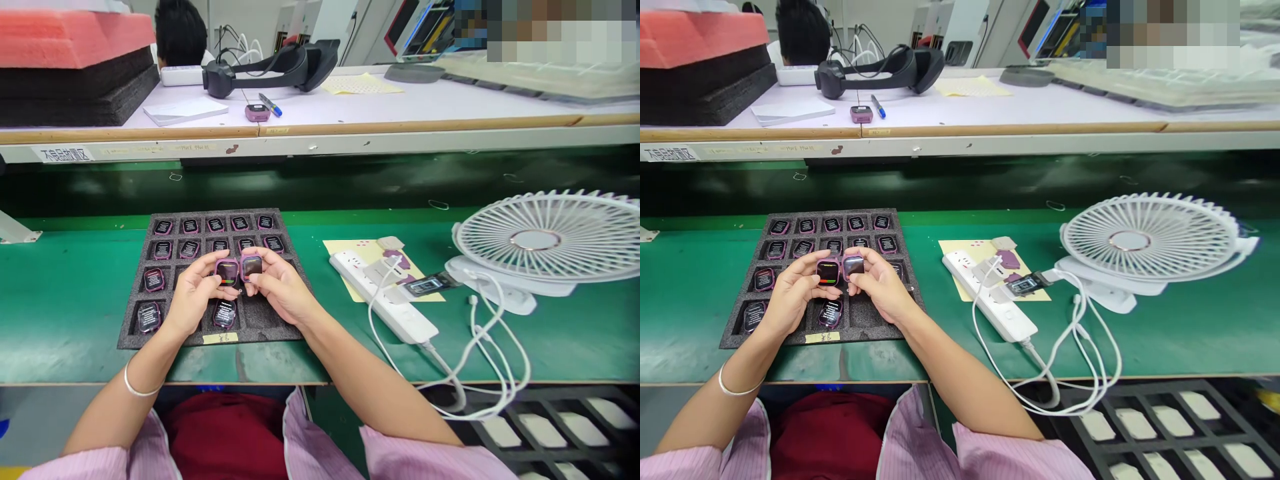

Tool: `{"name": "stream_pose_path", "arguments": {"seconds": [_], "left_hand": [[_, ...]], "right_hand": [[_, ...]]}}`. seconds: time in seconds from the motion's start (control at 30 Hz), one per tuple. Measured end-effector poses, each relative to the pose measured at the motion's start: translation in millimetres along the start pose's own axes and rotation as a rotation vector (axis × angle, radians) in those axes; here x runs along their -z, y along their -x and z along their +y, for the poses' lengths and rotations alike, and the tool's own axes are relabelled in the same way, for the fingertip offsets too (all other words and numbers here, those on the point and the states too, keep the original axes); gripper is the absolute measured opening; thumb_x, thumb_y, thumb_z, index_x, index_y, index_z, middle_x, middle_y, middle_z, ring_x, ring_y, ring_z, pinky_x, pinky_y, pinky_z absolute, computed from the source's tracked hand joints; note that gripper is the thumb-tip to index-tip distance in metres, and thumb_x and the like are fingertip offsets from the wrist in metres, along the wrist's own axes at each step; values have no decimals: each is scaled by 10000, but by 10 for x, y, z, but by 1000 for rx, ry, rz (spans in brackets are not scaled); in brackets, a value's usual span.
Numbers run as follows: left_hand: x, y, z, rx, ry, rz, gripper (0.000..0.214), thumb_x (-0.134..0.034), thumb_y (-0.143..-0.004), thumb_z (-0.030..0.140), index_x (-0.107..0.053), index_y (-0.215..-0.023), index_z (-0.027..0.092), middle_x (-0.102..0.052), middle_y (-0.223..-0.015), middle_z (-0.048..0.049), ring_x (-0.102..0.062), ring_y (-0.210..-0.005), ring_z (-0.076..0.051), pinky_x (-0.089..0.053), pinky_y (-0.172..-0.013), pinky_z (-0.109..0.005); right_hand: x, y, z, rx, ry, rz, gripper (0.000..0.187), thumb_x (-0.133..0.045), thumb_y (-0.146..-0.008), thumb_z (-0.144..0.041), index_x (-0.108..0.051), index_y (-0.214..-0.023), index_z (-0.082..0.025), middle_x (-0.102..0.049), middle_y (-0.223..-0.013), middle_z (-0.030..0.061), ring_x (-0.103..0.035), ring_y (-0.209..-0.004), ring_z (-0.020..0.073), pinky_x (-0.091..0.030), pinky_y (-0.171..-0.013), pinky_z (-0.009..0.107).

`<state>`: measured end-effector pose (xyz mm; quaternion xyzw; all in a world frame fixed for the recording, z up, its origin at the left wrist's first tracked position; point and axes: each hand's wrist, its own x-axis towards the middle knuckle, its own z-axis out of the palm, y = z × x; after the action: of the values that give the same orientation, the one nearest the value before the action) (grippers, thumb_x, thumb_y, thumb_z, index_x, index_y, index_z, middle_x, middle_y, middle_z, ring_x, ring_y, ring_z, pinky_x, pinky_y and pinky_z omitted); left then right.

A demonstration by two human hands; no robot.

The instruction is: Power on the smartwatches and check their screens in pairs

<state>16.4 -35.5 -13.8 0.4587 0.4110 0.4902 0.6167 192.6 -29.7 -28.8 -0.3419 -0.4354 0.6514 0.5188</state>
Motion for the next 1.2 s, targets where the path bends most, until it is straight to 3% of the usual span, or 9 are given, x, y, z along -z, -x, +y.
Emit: {"name": "stream_pose_path", "arguments": {"seconds": [0.17,0.5,0.77,0.97,1.2], "left_hand": [[-26,-14,209,-36,32,23,474,-655,-736,251,-655,-1203,171,-727,-1071,-68,-751,-640,-174,-650,-649,-331],[-276,-238,1354,-479,35,-22,502,-652,-725,229,-655,-1224,169,-718,-932,-25,-735,-632,-154,-641,-656,-312],[-424,-630,1963,-772,-53,-69,661,-749,-643,154,-632,-1292,200,-710,-1013,-22,-706,-693,-115,-640,-721,-279],[-511,-695,2182,-885,-57,-62,669,-788,-621,129,-652,-1269,229,-713,-1011,-17,-676,-691,-98,-613,-702,-245],[-507,-666,2174,-892,-36,-67,668,-785,-637,154,-628,-1283,224,-705,-972,-10,-656,-668,-94,-599,-709,-258]], "right_hand": [[-76,-65,-178,48,4,-36,426,-697,-689,-167,-617,-1102,-233,-652,-847,-28,-588,-589,108,-467,-591,291],[-550,-479,-1322,371,18,-222,499,-652,-643,-116,-597,-1125,-232,-658,-865,-32,-616,-612,108,-500,-629,288],[-747,-810,-2043,609,159,-279,517,-629,-614,-120,-564,-1111,-246,-643,-861,-43,-601,-622,114,-516,-628,298],[-835,-827,-2321,687,223,-300,496,-627,-633,-133,-565,-1112,-246,-631,-857,-43,-592,-609,107,-504,-622,294],[-854,-773,-2315,703,243,-312,496,-625,-650,-143,-547,-1127,-252,-633,-915,-24,-593,-641,112,-507,-649,305]]}}
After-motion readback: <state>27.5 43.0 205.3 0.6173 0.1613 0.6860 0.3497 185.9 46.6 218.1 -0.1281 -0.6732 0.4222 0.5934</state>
